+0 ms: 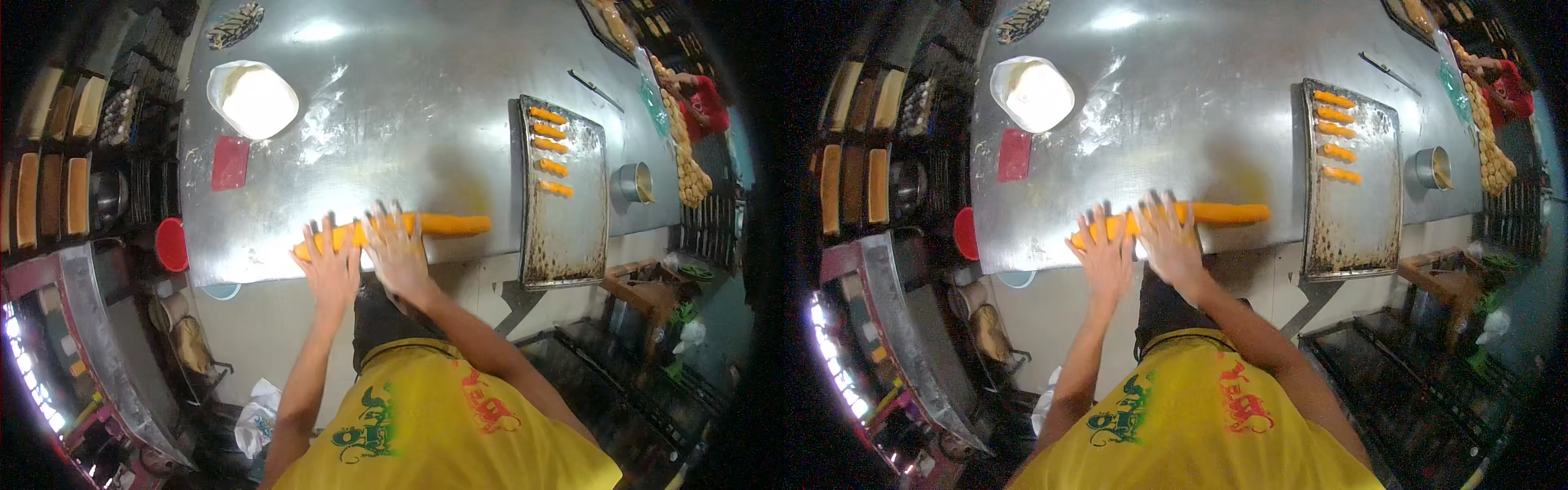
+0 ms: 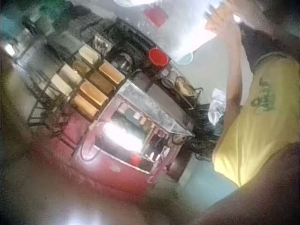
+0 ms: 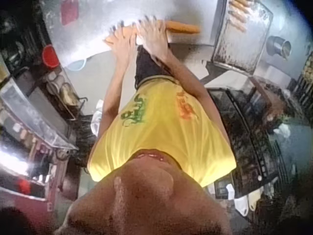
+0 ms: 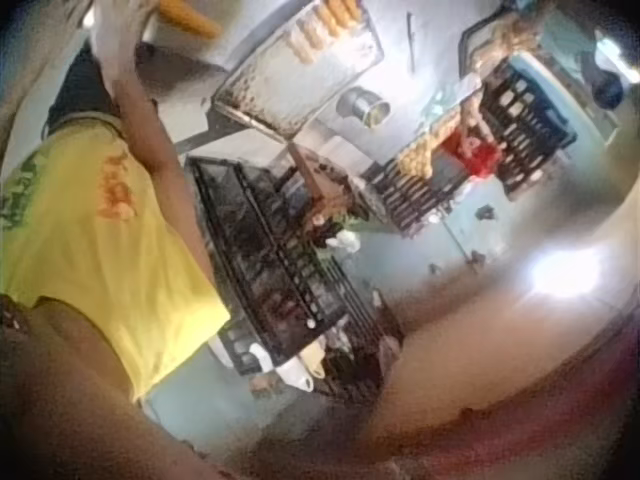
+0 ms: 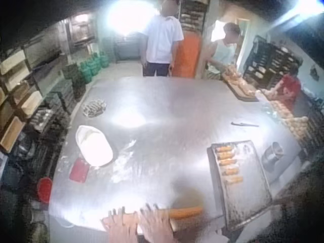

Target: The recorder is preparing and glazing bread or pastries on a stainless steel table in a bakery.

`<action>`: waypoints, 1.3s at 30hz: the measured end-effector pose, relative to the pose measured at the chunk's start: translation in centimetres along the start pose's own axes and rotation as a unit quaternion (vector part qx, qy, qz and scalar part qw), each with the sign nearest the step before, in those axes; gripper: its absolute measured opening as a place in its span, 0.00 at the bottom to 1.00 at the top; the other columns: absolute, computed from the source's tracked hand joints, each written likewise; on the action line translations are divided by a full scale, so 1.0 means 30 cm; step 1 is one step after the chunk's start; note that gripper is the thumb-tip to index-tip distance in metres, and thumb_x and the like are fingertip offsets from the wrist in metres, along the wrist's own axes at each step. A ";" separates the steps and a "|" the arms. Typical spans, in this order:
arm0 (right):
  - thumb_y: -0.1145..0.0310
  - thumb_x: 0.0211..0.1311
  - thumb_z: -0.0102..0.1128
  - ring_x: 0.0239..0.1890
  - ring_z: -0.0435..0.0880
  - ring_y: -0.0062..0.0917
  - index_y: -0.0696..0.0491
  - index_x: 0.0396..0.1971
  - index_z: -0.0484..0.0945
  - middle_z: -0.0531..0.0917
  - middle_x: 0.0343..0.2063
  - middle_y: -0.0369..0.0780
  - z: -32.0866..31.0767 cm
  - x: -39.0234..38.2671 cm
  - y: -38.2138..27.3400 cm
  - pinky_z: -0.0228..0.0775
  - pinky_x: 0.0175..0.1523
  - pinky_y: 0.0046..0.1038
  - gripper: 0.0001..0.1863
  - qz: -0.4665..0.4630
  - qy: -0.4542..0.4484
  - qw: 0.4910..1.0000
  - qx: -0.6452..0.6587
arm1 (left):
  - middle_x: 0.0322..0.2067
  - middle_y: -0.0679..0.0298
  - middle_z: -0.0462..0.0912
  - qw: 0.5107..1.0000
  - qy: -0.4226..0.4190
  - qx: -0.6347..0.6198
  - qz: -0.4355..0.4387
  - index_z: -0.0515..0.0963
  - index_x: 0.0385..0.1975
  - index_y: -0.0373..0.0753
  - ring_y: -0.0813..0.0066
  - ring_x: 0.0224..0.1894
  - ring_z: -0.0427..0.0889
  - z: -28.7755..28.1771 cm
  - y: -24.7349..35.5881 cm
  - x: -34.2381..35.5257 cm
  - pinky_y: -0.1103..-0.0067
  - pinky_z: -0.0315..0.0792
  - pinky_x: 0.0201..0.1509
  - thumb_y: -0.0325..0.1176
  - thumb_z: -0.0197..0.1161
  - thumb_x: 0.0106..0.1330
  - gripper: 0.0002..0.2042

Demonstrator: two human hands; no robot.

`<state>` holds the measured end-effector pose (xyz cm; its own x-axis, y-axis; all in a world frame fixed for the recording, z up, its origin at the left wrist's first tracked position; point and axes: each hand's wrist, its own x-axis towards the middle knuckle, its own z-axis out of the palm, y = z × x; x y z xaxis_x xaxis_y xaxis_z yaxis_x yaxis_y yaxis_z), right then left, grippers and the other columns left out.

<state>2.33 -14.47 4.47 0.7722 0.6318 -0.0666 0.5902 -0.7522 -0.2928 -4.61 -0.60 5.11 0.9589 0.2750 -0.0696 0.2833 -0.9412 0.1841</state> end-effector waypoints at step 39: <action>0.73 0.62 0.60 0.74 0.59 0.41 0.54 0.67 0.69 0.68 0.69 0.44 -0.249 -0.194 0.569 0.46 0.77 0.51 0.31 -0.006 -0.010 1.000 0.021 | 0.56 0.55 0.80 0.995 0.079 0.005 0.058 0.77 0.60 0.44 0.57 0.61 0.75 -0.054 0.120 -0.011 0.60 0.57 0.73 0.50 0.66 0.67 0.25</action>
<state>9.67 -32.40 6.99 0.7603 0.6446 -0.0808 0.5889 -0.7364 -0.3331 -3.88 -3.74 7.40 0.9755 0.1920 0.1073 0.1720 -0.9699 0.1721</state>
